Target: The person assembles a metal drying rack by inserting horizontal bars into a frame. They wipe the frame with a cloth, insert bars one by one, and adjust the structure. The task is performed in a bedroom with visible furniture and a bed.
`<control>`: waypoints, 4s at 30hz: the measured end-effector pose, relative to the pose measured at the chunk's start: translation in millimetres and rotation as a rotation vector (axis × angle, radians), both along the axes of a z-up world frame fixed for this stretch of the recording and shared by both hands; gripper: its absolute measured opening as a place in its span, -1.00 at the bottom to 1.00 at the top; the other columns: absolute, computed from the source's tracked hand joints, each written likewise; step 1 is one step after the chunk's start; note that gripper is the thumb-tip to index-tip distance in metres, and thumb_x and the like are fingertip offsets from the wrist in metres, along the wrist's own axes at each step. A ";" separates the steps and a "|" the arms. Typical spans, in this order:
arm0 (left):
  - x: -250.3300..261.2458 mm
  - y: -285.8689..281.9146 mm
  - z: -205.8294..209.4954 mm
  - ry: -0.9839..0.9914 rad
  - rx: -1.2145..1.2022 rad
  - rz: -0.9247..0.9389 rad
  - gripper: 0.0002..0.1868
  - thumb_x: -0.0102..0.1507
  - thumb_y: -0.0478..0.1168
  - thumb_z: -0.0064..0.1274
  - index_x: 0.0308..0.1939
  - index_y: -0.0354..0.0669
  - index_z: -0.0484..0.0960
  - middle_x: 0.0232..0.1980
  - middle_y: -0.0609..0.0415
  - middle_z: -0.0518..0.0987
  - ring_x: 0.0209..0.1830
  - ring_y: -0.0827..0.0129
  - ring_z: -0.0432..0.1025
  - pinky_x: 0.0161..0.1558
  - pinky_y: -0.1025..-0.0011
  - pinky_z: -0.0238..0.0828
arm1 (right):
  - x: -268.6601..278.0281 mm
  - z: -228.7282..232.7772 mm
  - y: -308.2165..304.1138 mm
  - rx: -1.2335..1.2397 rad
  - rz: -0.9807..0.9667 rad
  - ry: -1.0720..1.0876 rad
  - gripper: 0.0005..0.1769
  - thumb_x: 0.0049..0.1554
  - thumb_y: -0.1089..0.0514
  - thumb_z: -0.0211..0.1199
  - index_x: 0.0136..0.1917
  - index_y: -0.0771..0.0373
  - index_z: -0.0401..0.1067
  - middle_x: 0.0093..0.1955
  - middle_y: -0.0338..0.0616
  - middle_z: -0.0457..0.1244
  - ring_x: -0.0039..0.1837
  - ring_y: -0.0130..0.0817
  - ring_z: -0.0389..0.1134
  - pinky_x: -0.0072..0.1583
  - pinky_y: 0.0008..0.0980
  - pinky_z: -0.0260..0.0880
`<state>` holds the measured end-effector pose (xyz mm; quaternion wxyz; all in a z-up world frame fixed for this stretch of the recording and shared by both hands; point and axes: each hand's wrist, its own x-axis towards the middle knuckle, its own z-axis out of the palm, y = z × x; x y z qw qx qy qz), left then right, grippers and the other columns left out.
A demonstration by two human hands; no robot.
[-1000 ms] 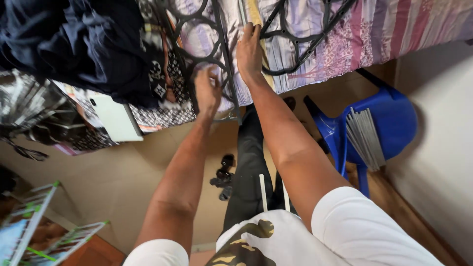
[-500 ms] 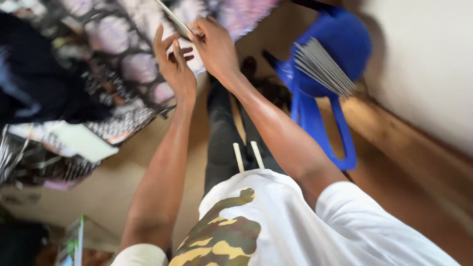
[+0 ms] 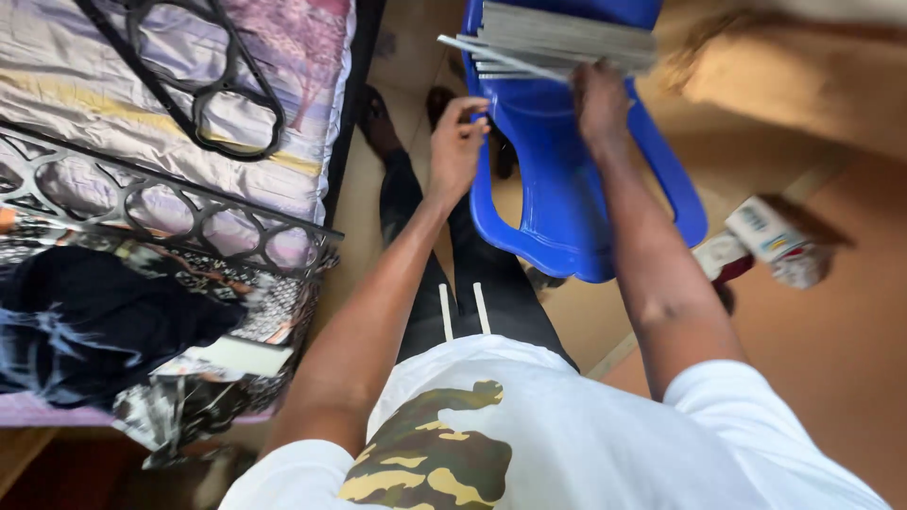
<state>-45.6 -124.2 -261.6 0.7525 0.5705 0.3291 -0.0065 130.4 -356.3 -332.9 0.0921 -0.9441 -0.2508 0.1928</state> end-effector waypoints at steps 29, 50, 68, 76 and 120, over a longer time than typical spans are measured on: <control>-2.0 110.9 -81.6 0.151 0.563 -0.292 -0.75 0.30 -0.43 0.01 0.05 -0.17 0.56 -0.01 -0.09 0.55 -0.01 0.03 0.51 0.07 0.17 0.44 | -2.1 -41.2 64.3 0.059 -0.034 -0.057 -0.65 0.40 0.11 0.27 0.35 0.29 0.31 0.30 0.20 0.18 0.35 0.19 0.13 0.39 0.16 0.10; -150.4 179.1 -156.2 0.606 0.378 -0.074 -0.34 0.38 -0.12 0.00 0.42 -0.32 0.04 -0.17 -0.32 0.65 -0.14 -0.18 0.57 -0.07 -0.02 0.46 | -114.5 -11.5 380.8 0.537 0.028 0.508 -0.61 0.27 0.09 0.29 0.26 0.33 0.35 -0.10 -0.04 0.38 -0.10 -0.12 0.44 -0.01 -0.17 0.43; -199.0 149.5 4.8 0.349 0.325 0.242 -0.71 0.31 -0.29 0.09 0.12 -0.08 0.52 -0.22 -0.08 0.69 -0.14 0.09 0.59 -0.05 0.21 0.48 | -146.7 -27.1 396.6 0.379 -0.117 0.329 -0.73 0.17 0.15 0.25 0.01 0.33 0.26 -0.13 0.25 0.34 -0.04 0.20 0.37 0.04 0.06 0.33; -189.4 169.5 57.2 0.218 0.435 0.652 -0.61 0.32 -0.27 0.11 0.22 -0.18 0.47 0.01 -0.10 0.56 -0.23 0.24 0.47 -0.13 0.37 0.47 | -124.1 135.9 322.9 0.672 -0.059 0.338 -0.87 0.29 0.25 -0.04 0.09 0.26 0.08 -0.30 0.15 0.26 -0.24 0.10 0.34 -0.13 -0.01 0.30; -77.4 214.3 347.6 -0.553 0.896 0.398 -0.73 0.43 -0.37 -0.09 0.21 -0.20 0.52 0.01 -0.16 0.53 0.02 -0.03 0.48 0.04 0.18 0.45 | -108.7 482.5 364.1 0.556 0.285 0.394 -0.59 0.22 0.33 0.17 0.30 0.11 0.53 -0.11 -0.07 0.46 -0.05 -0.10 0.47 0.00 -0.20 0.49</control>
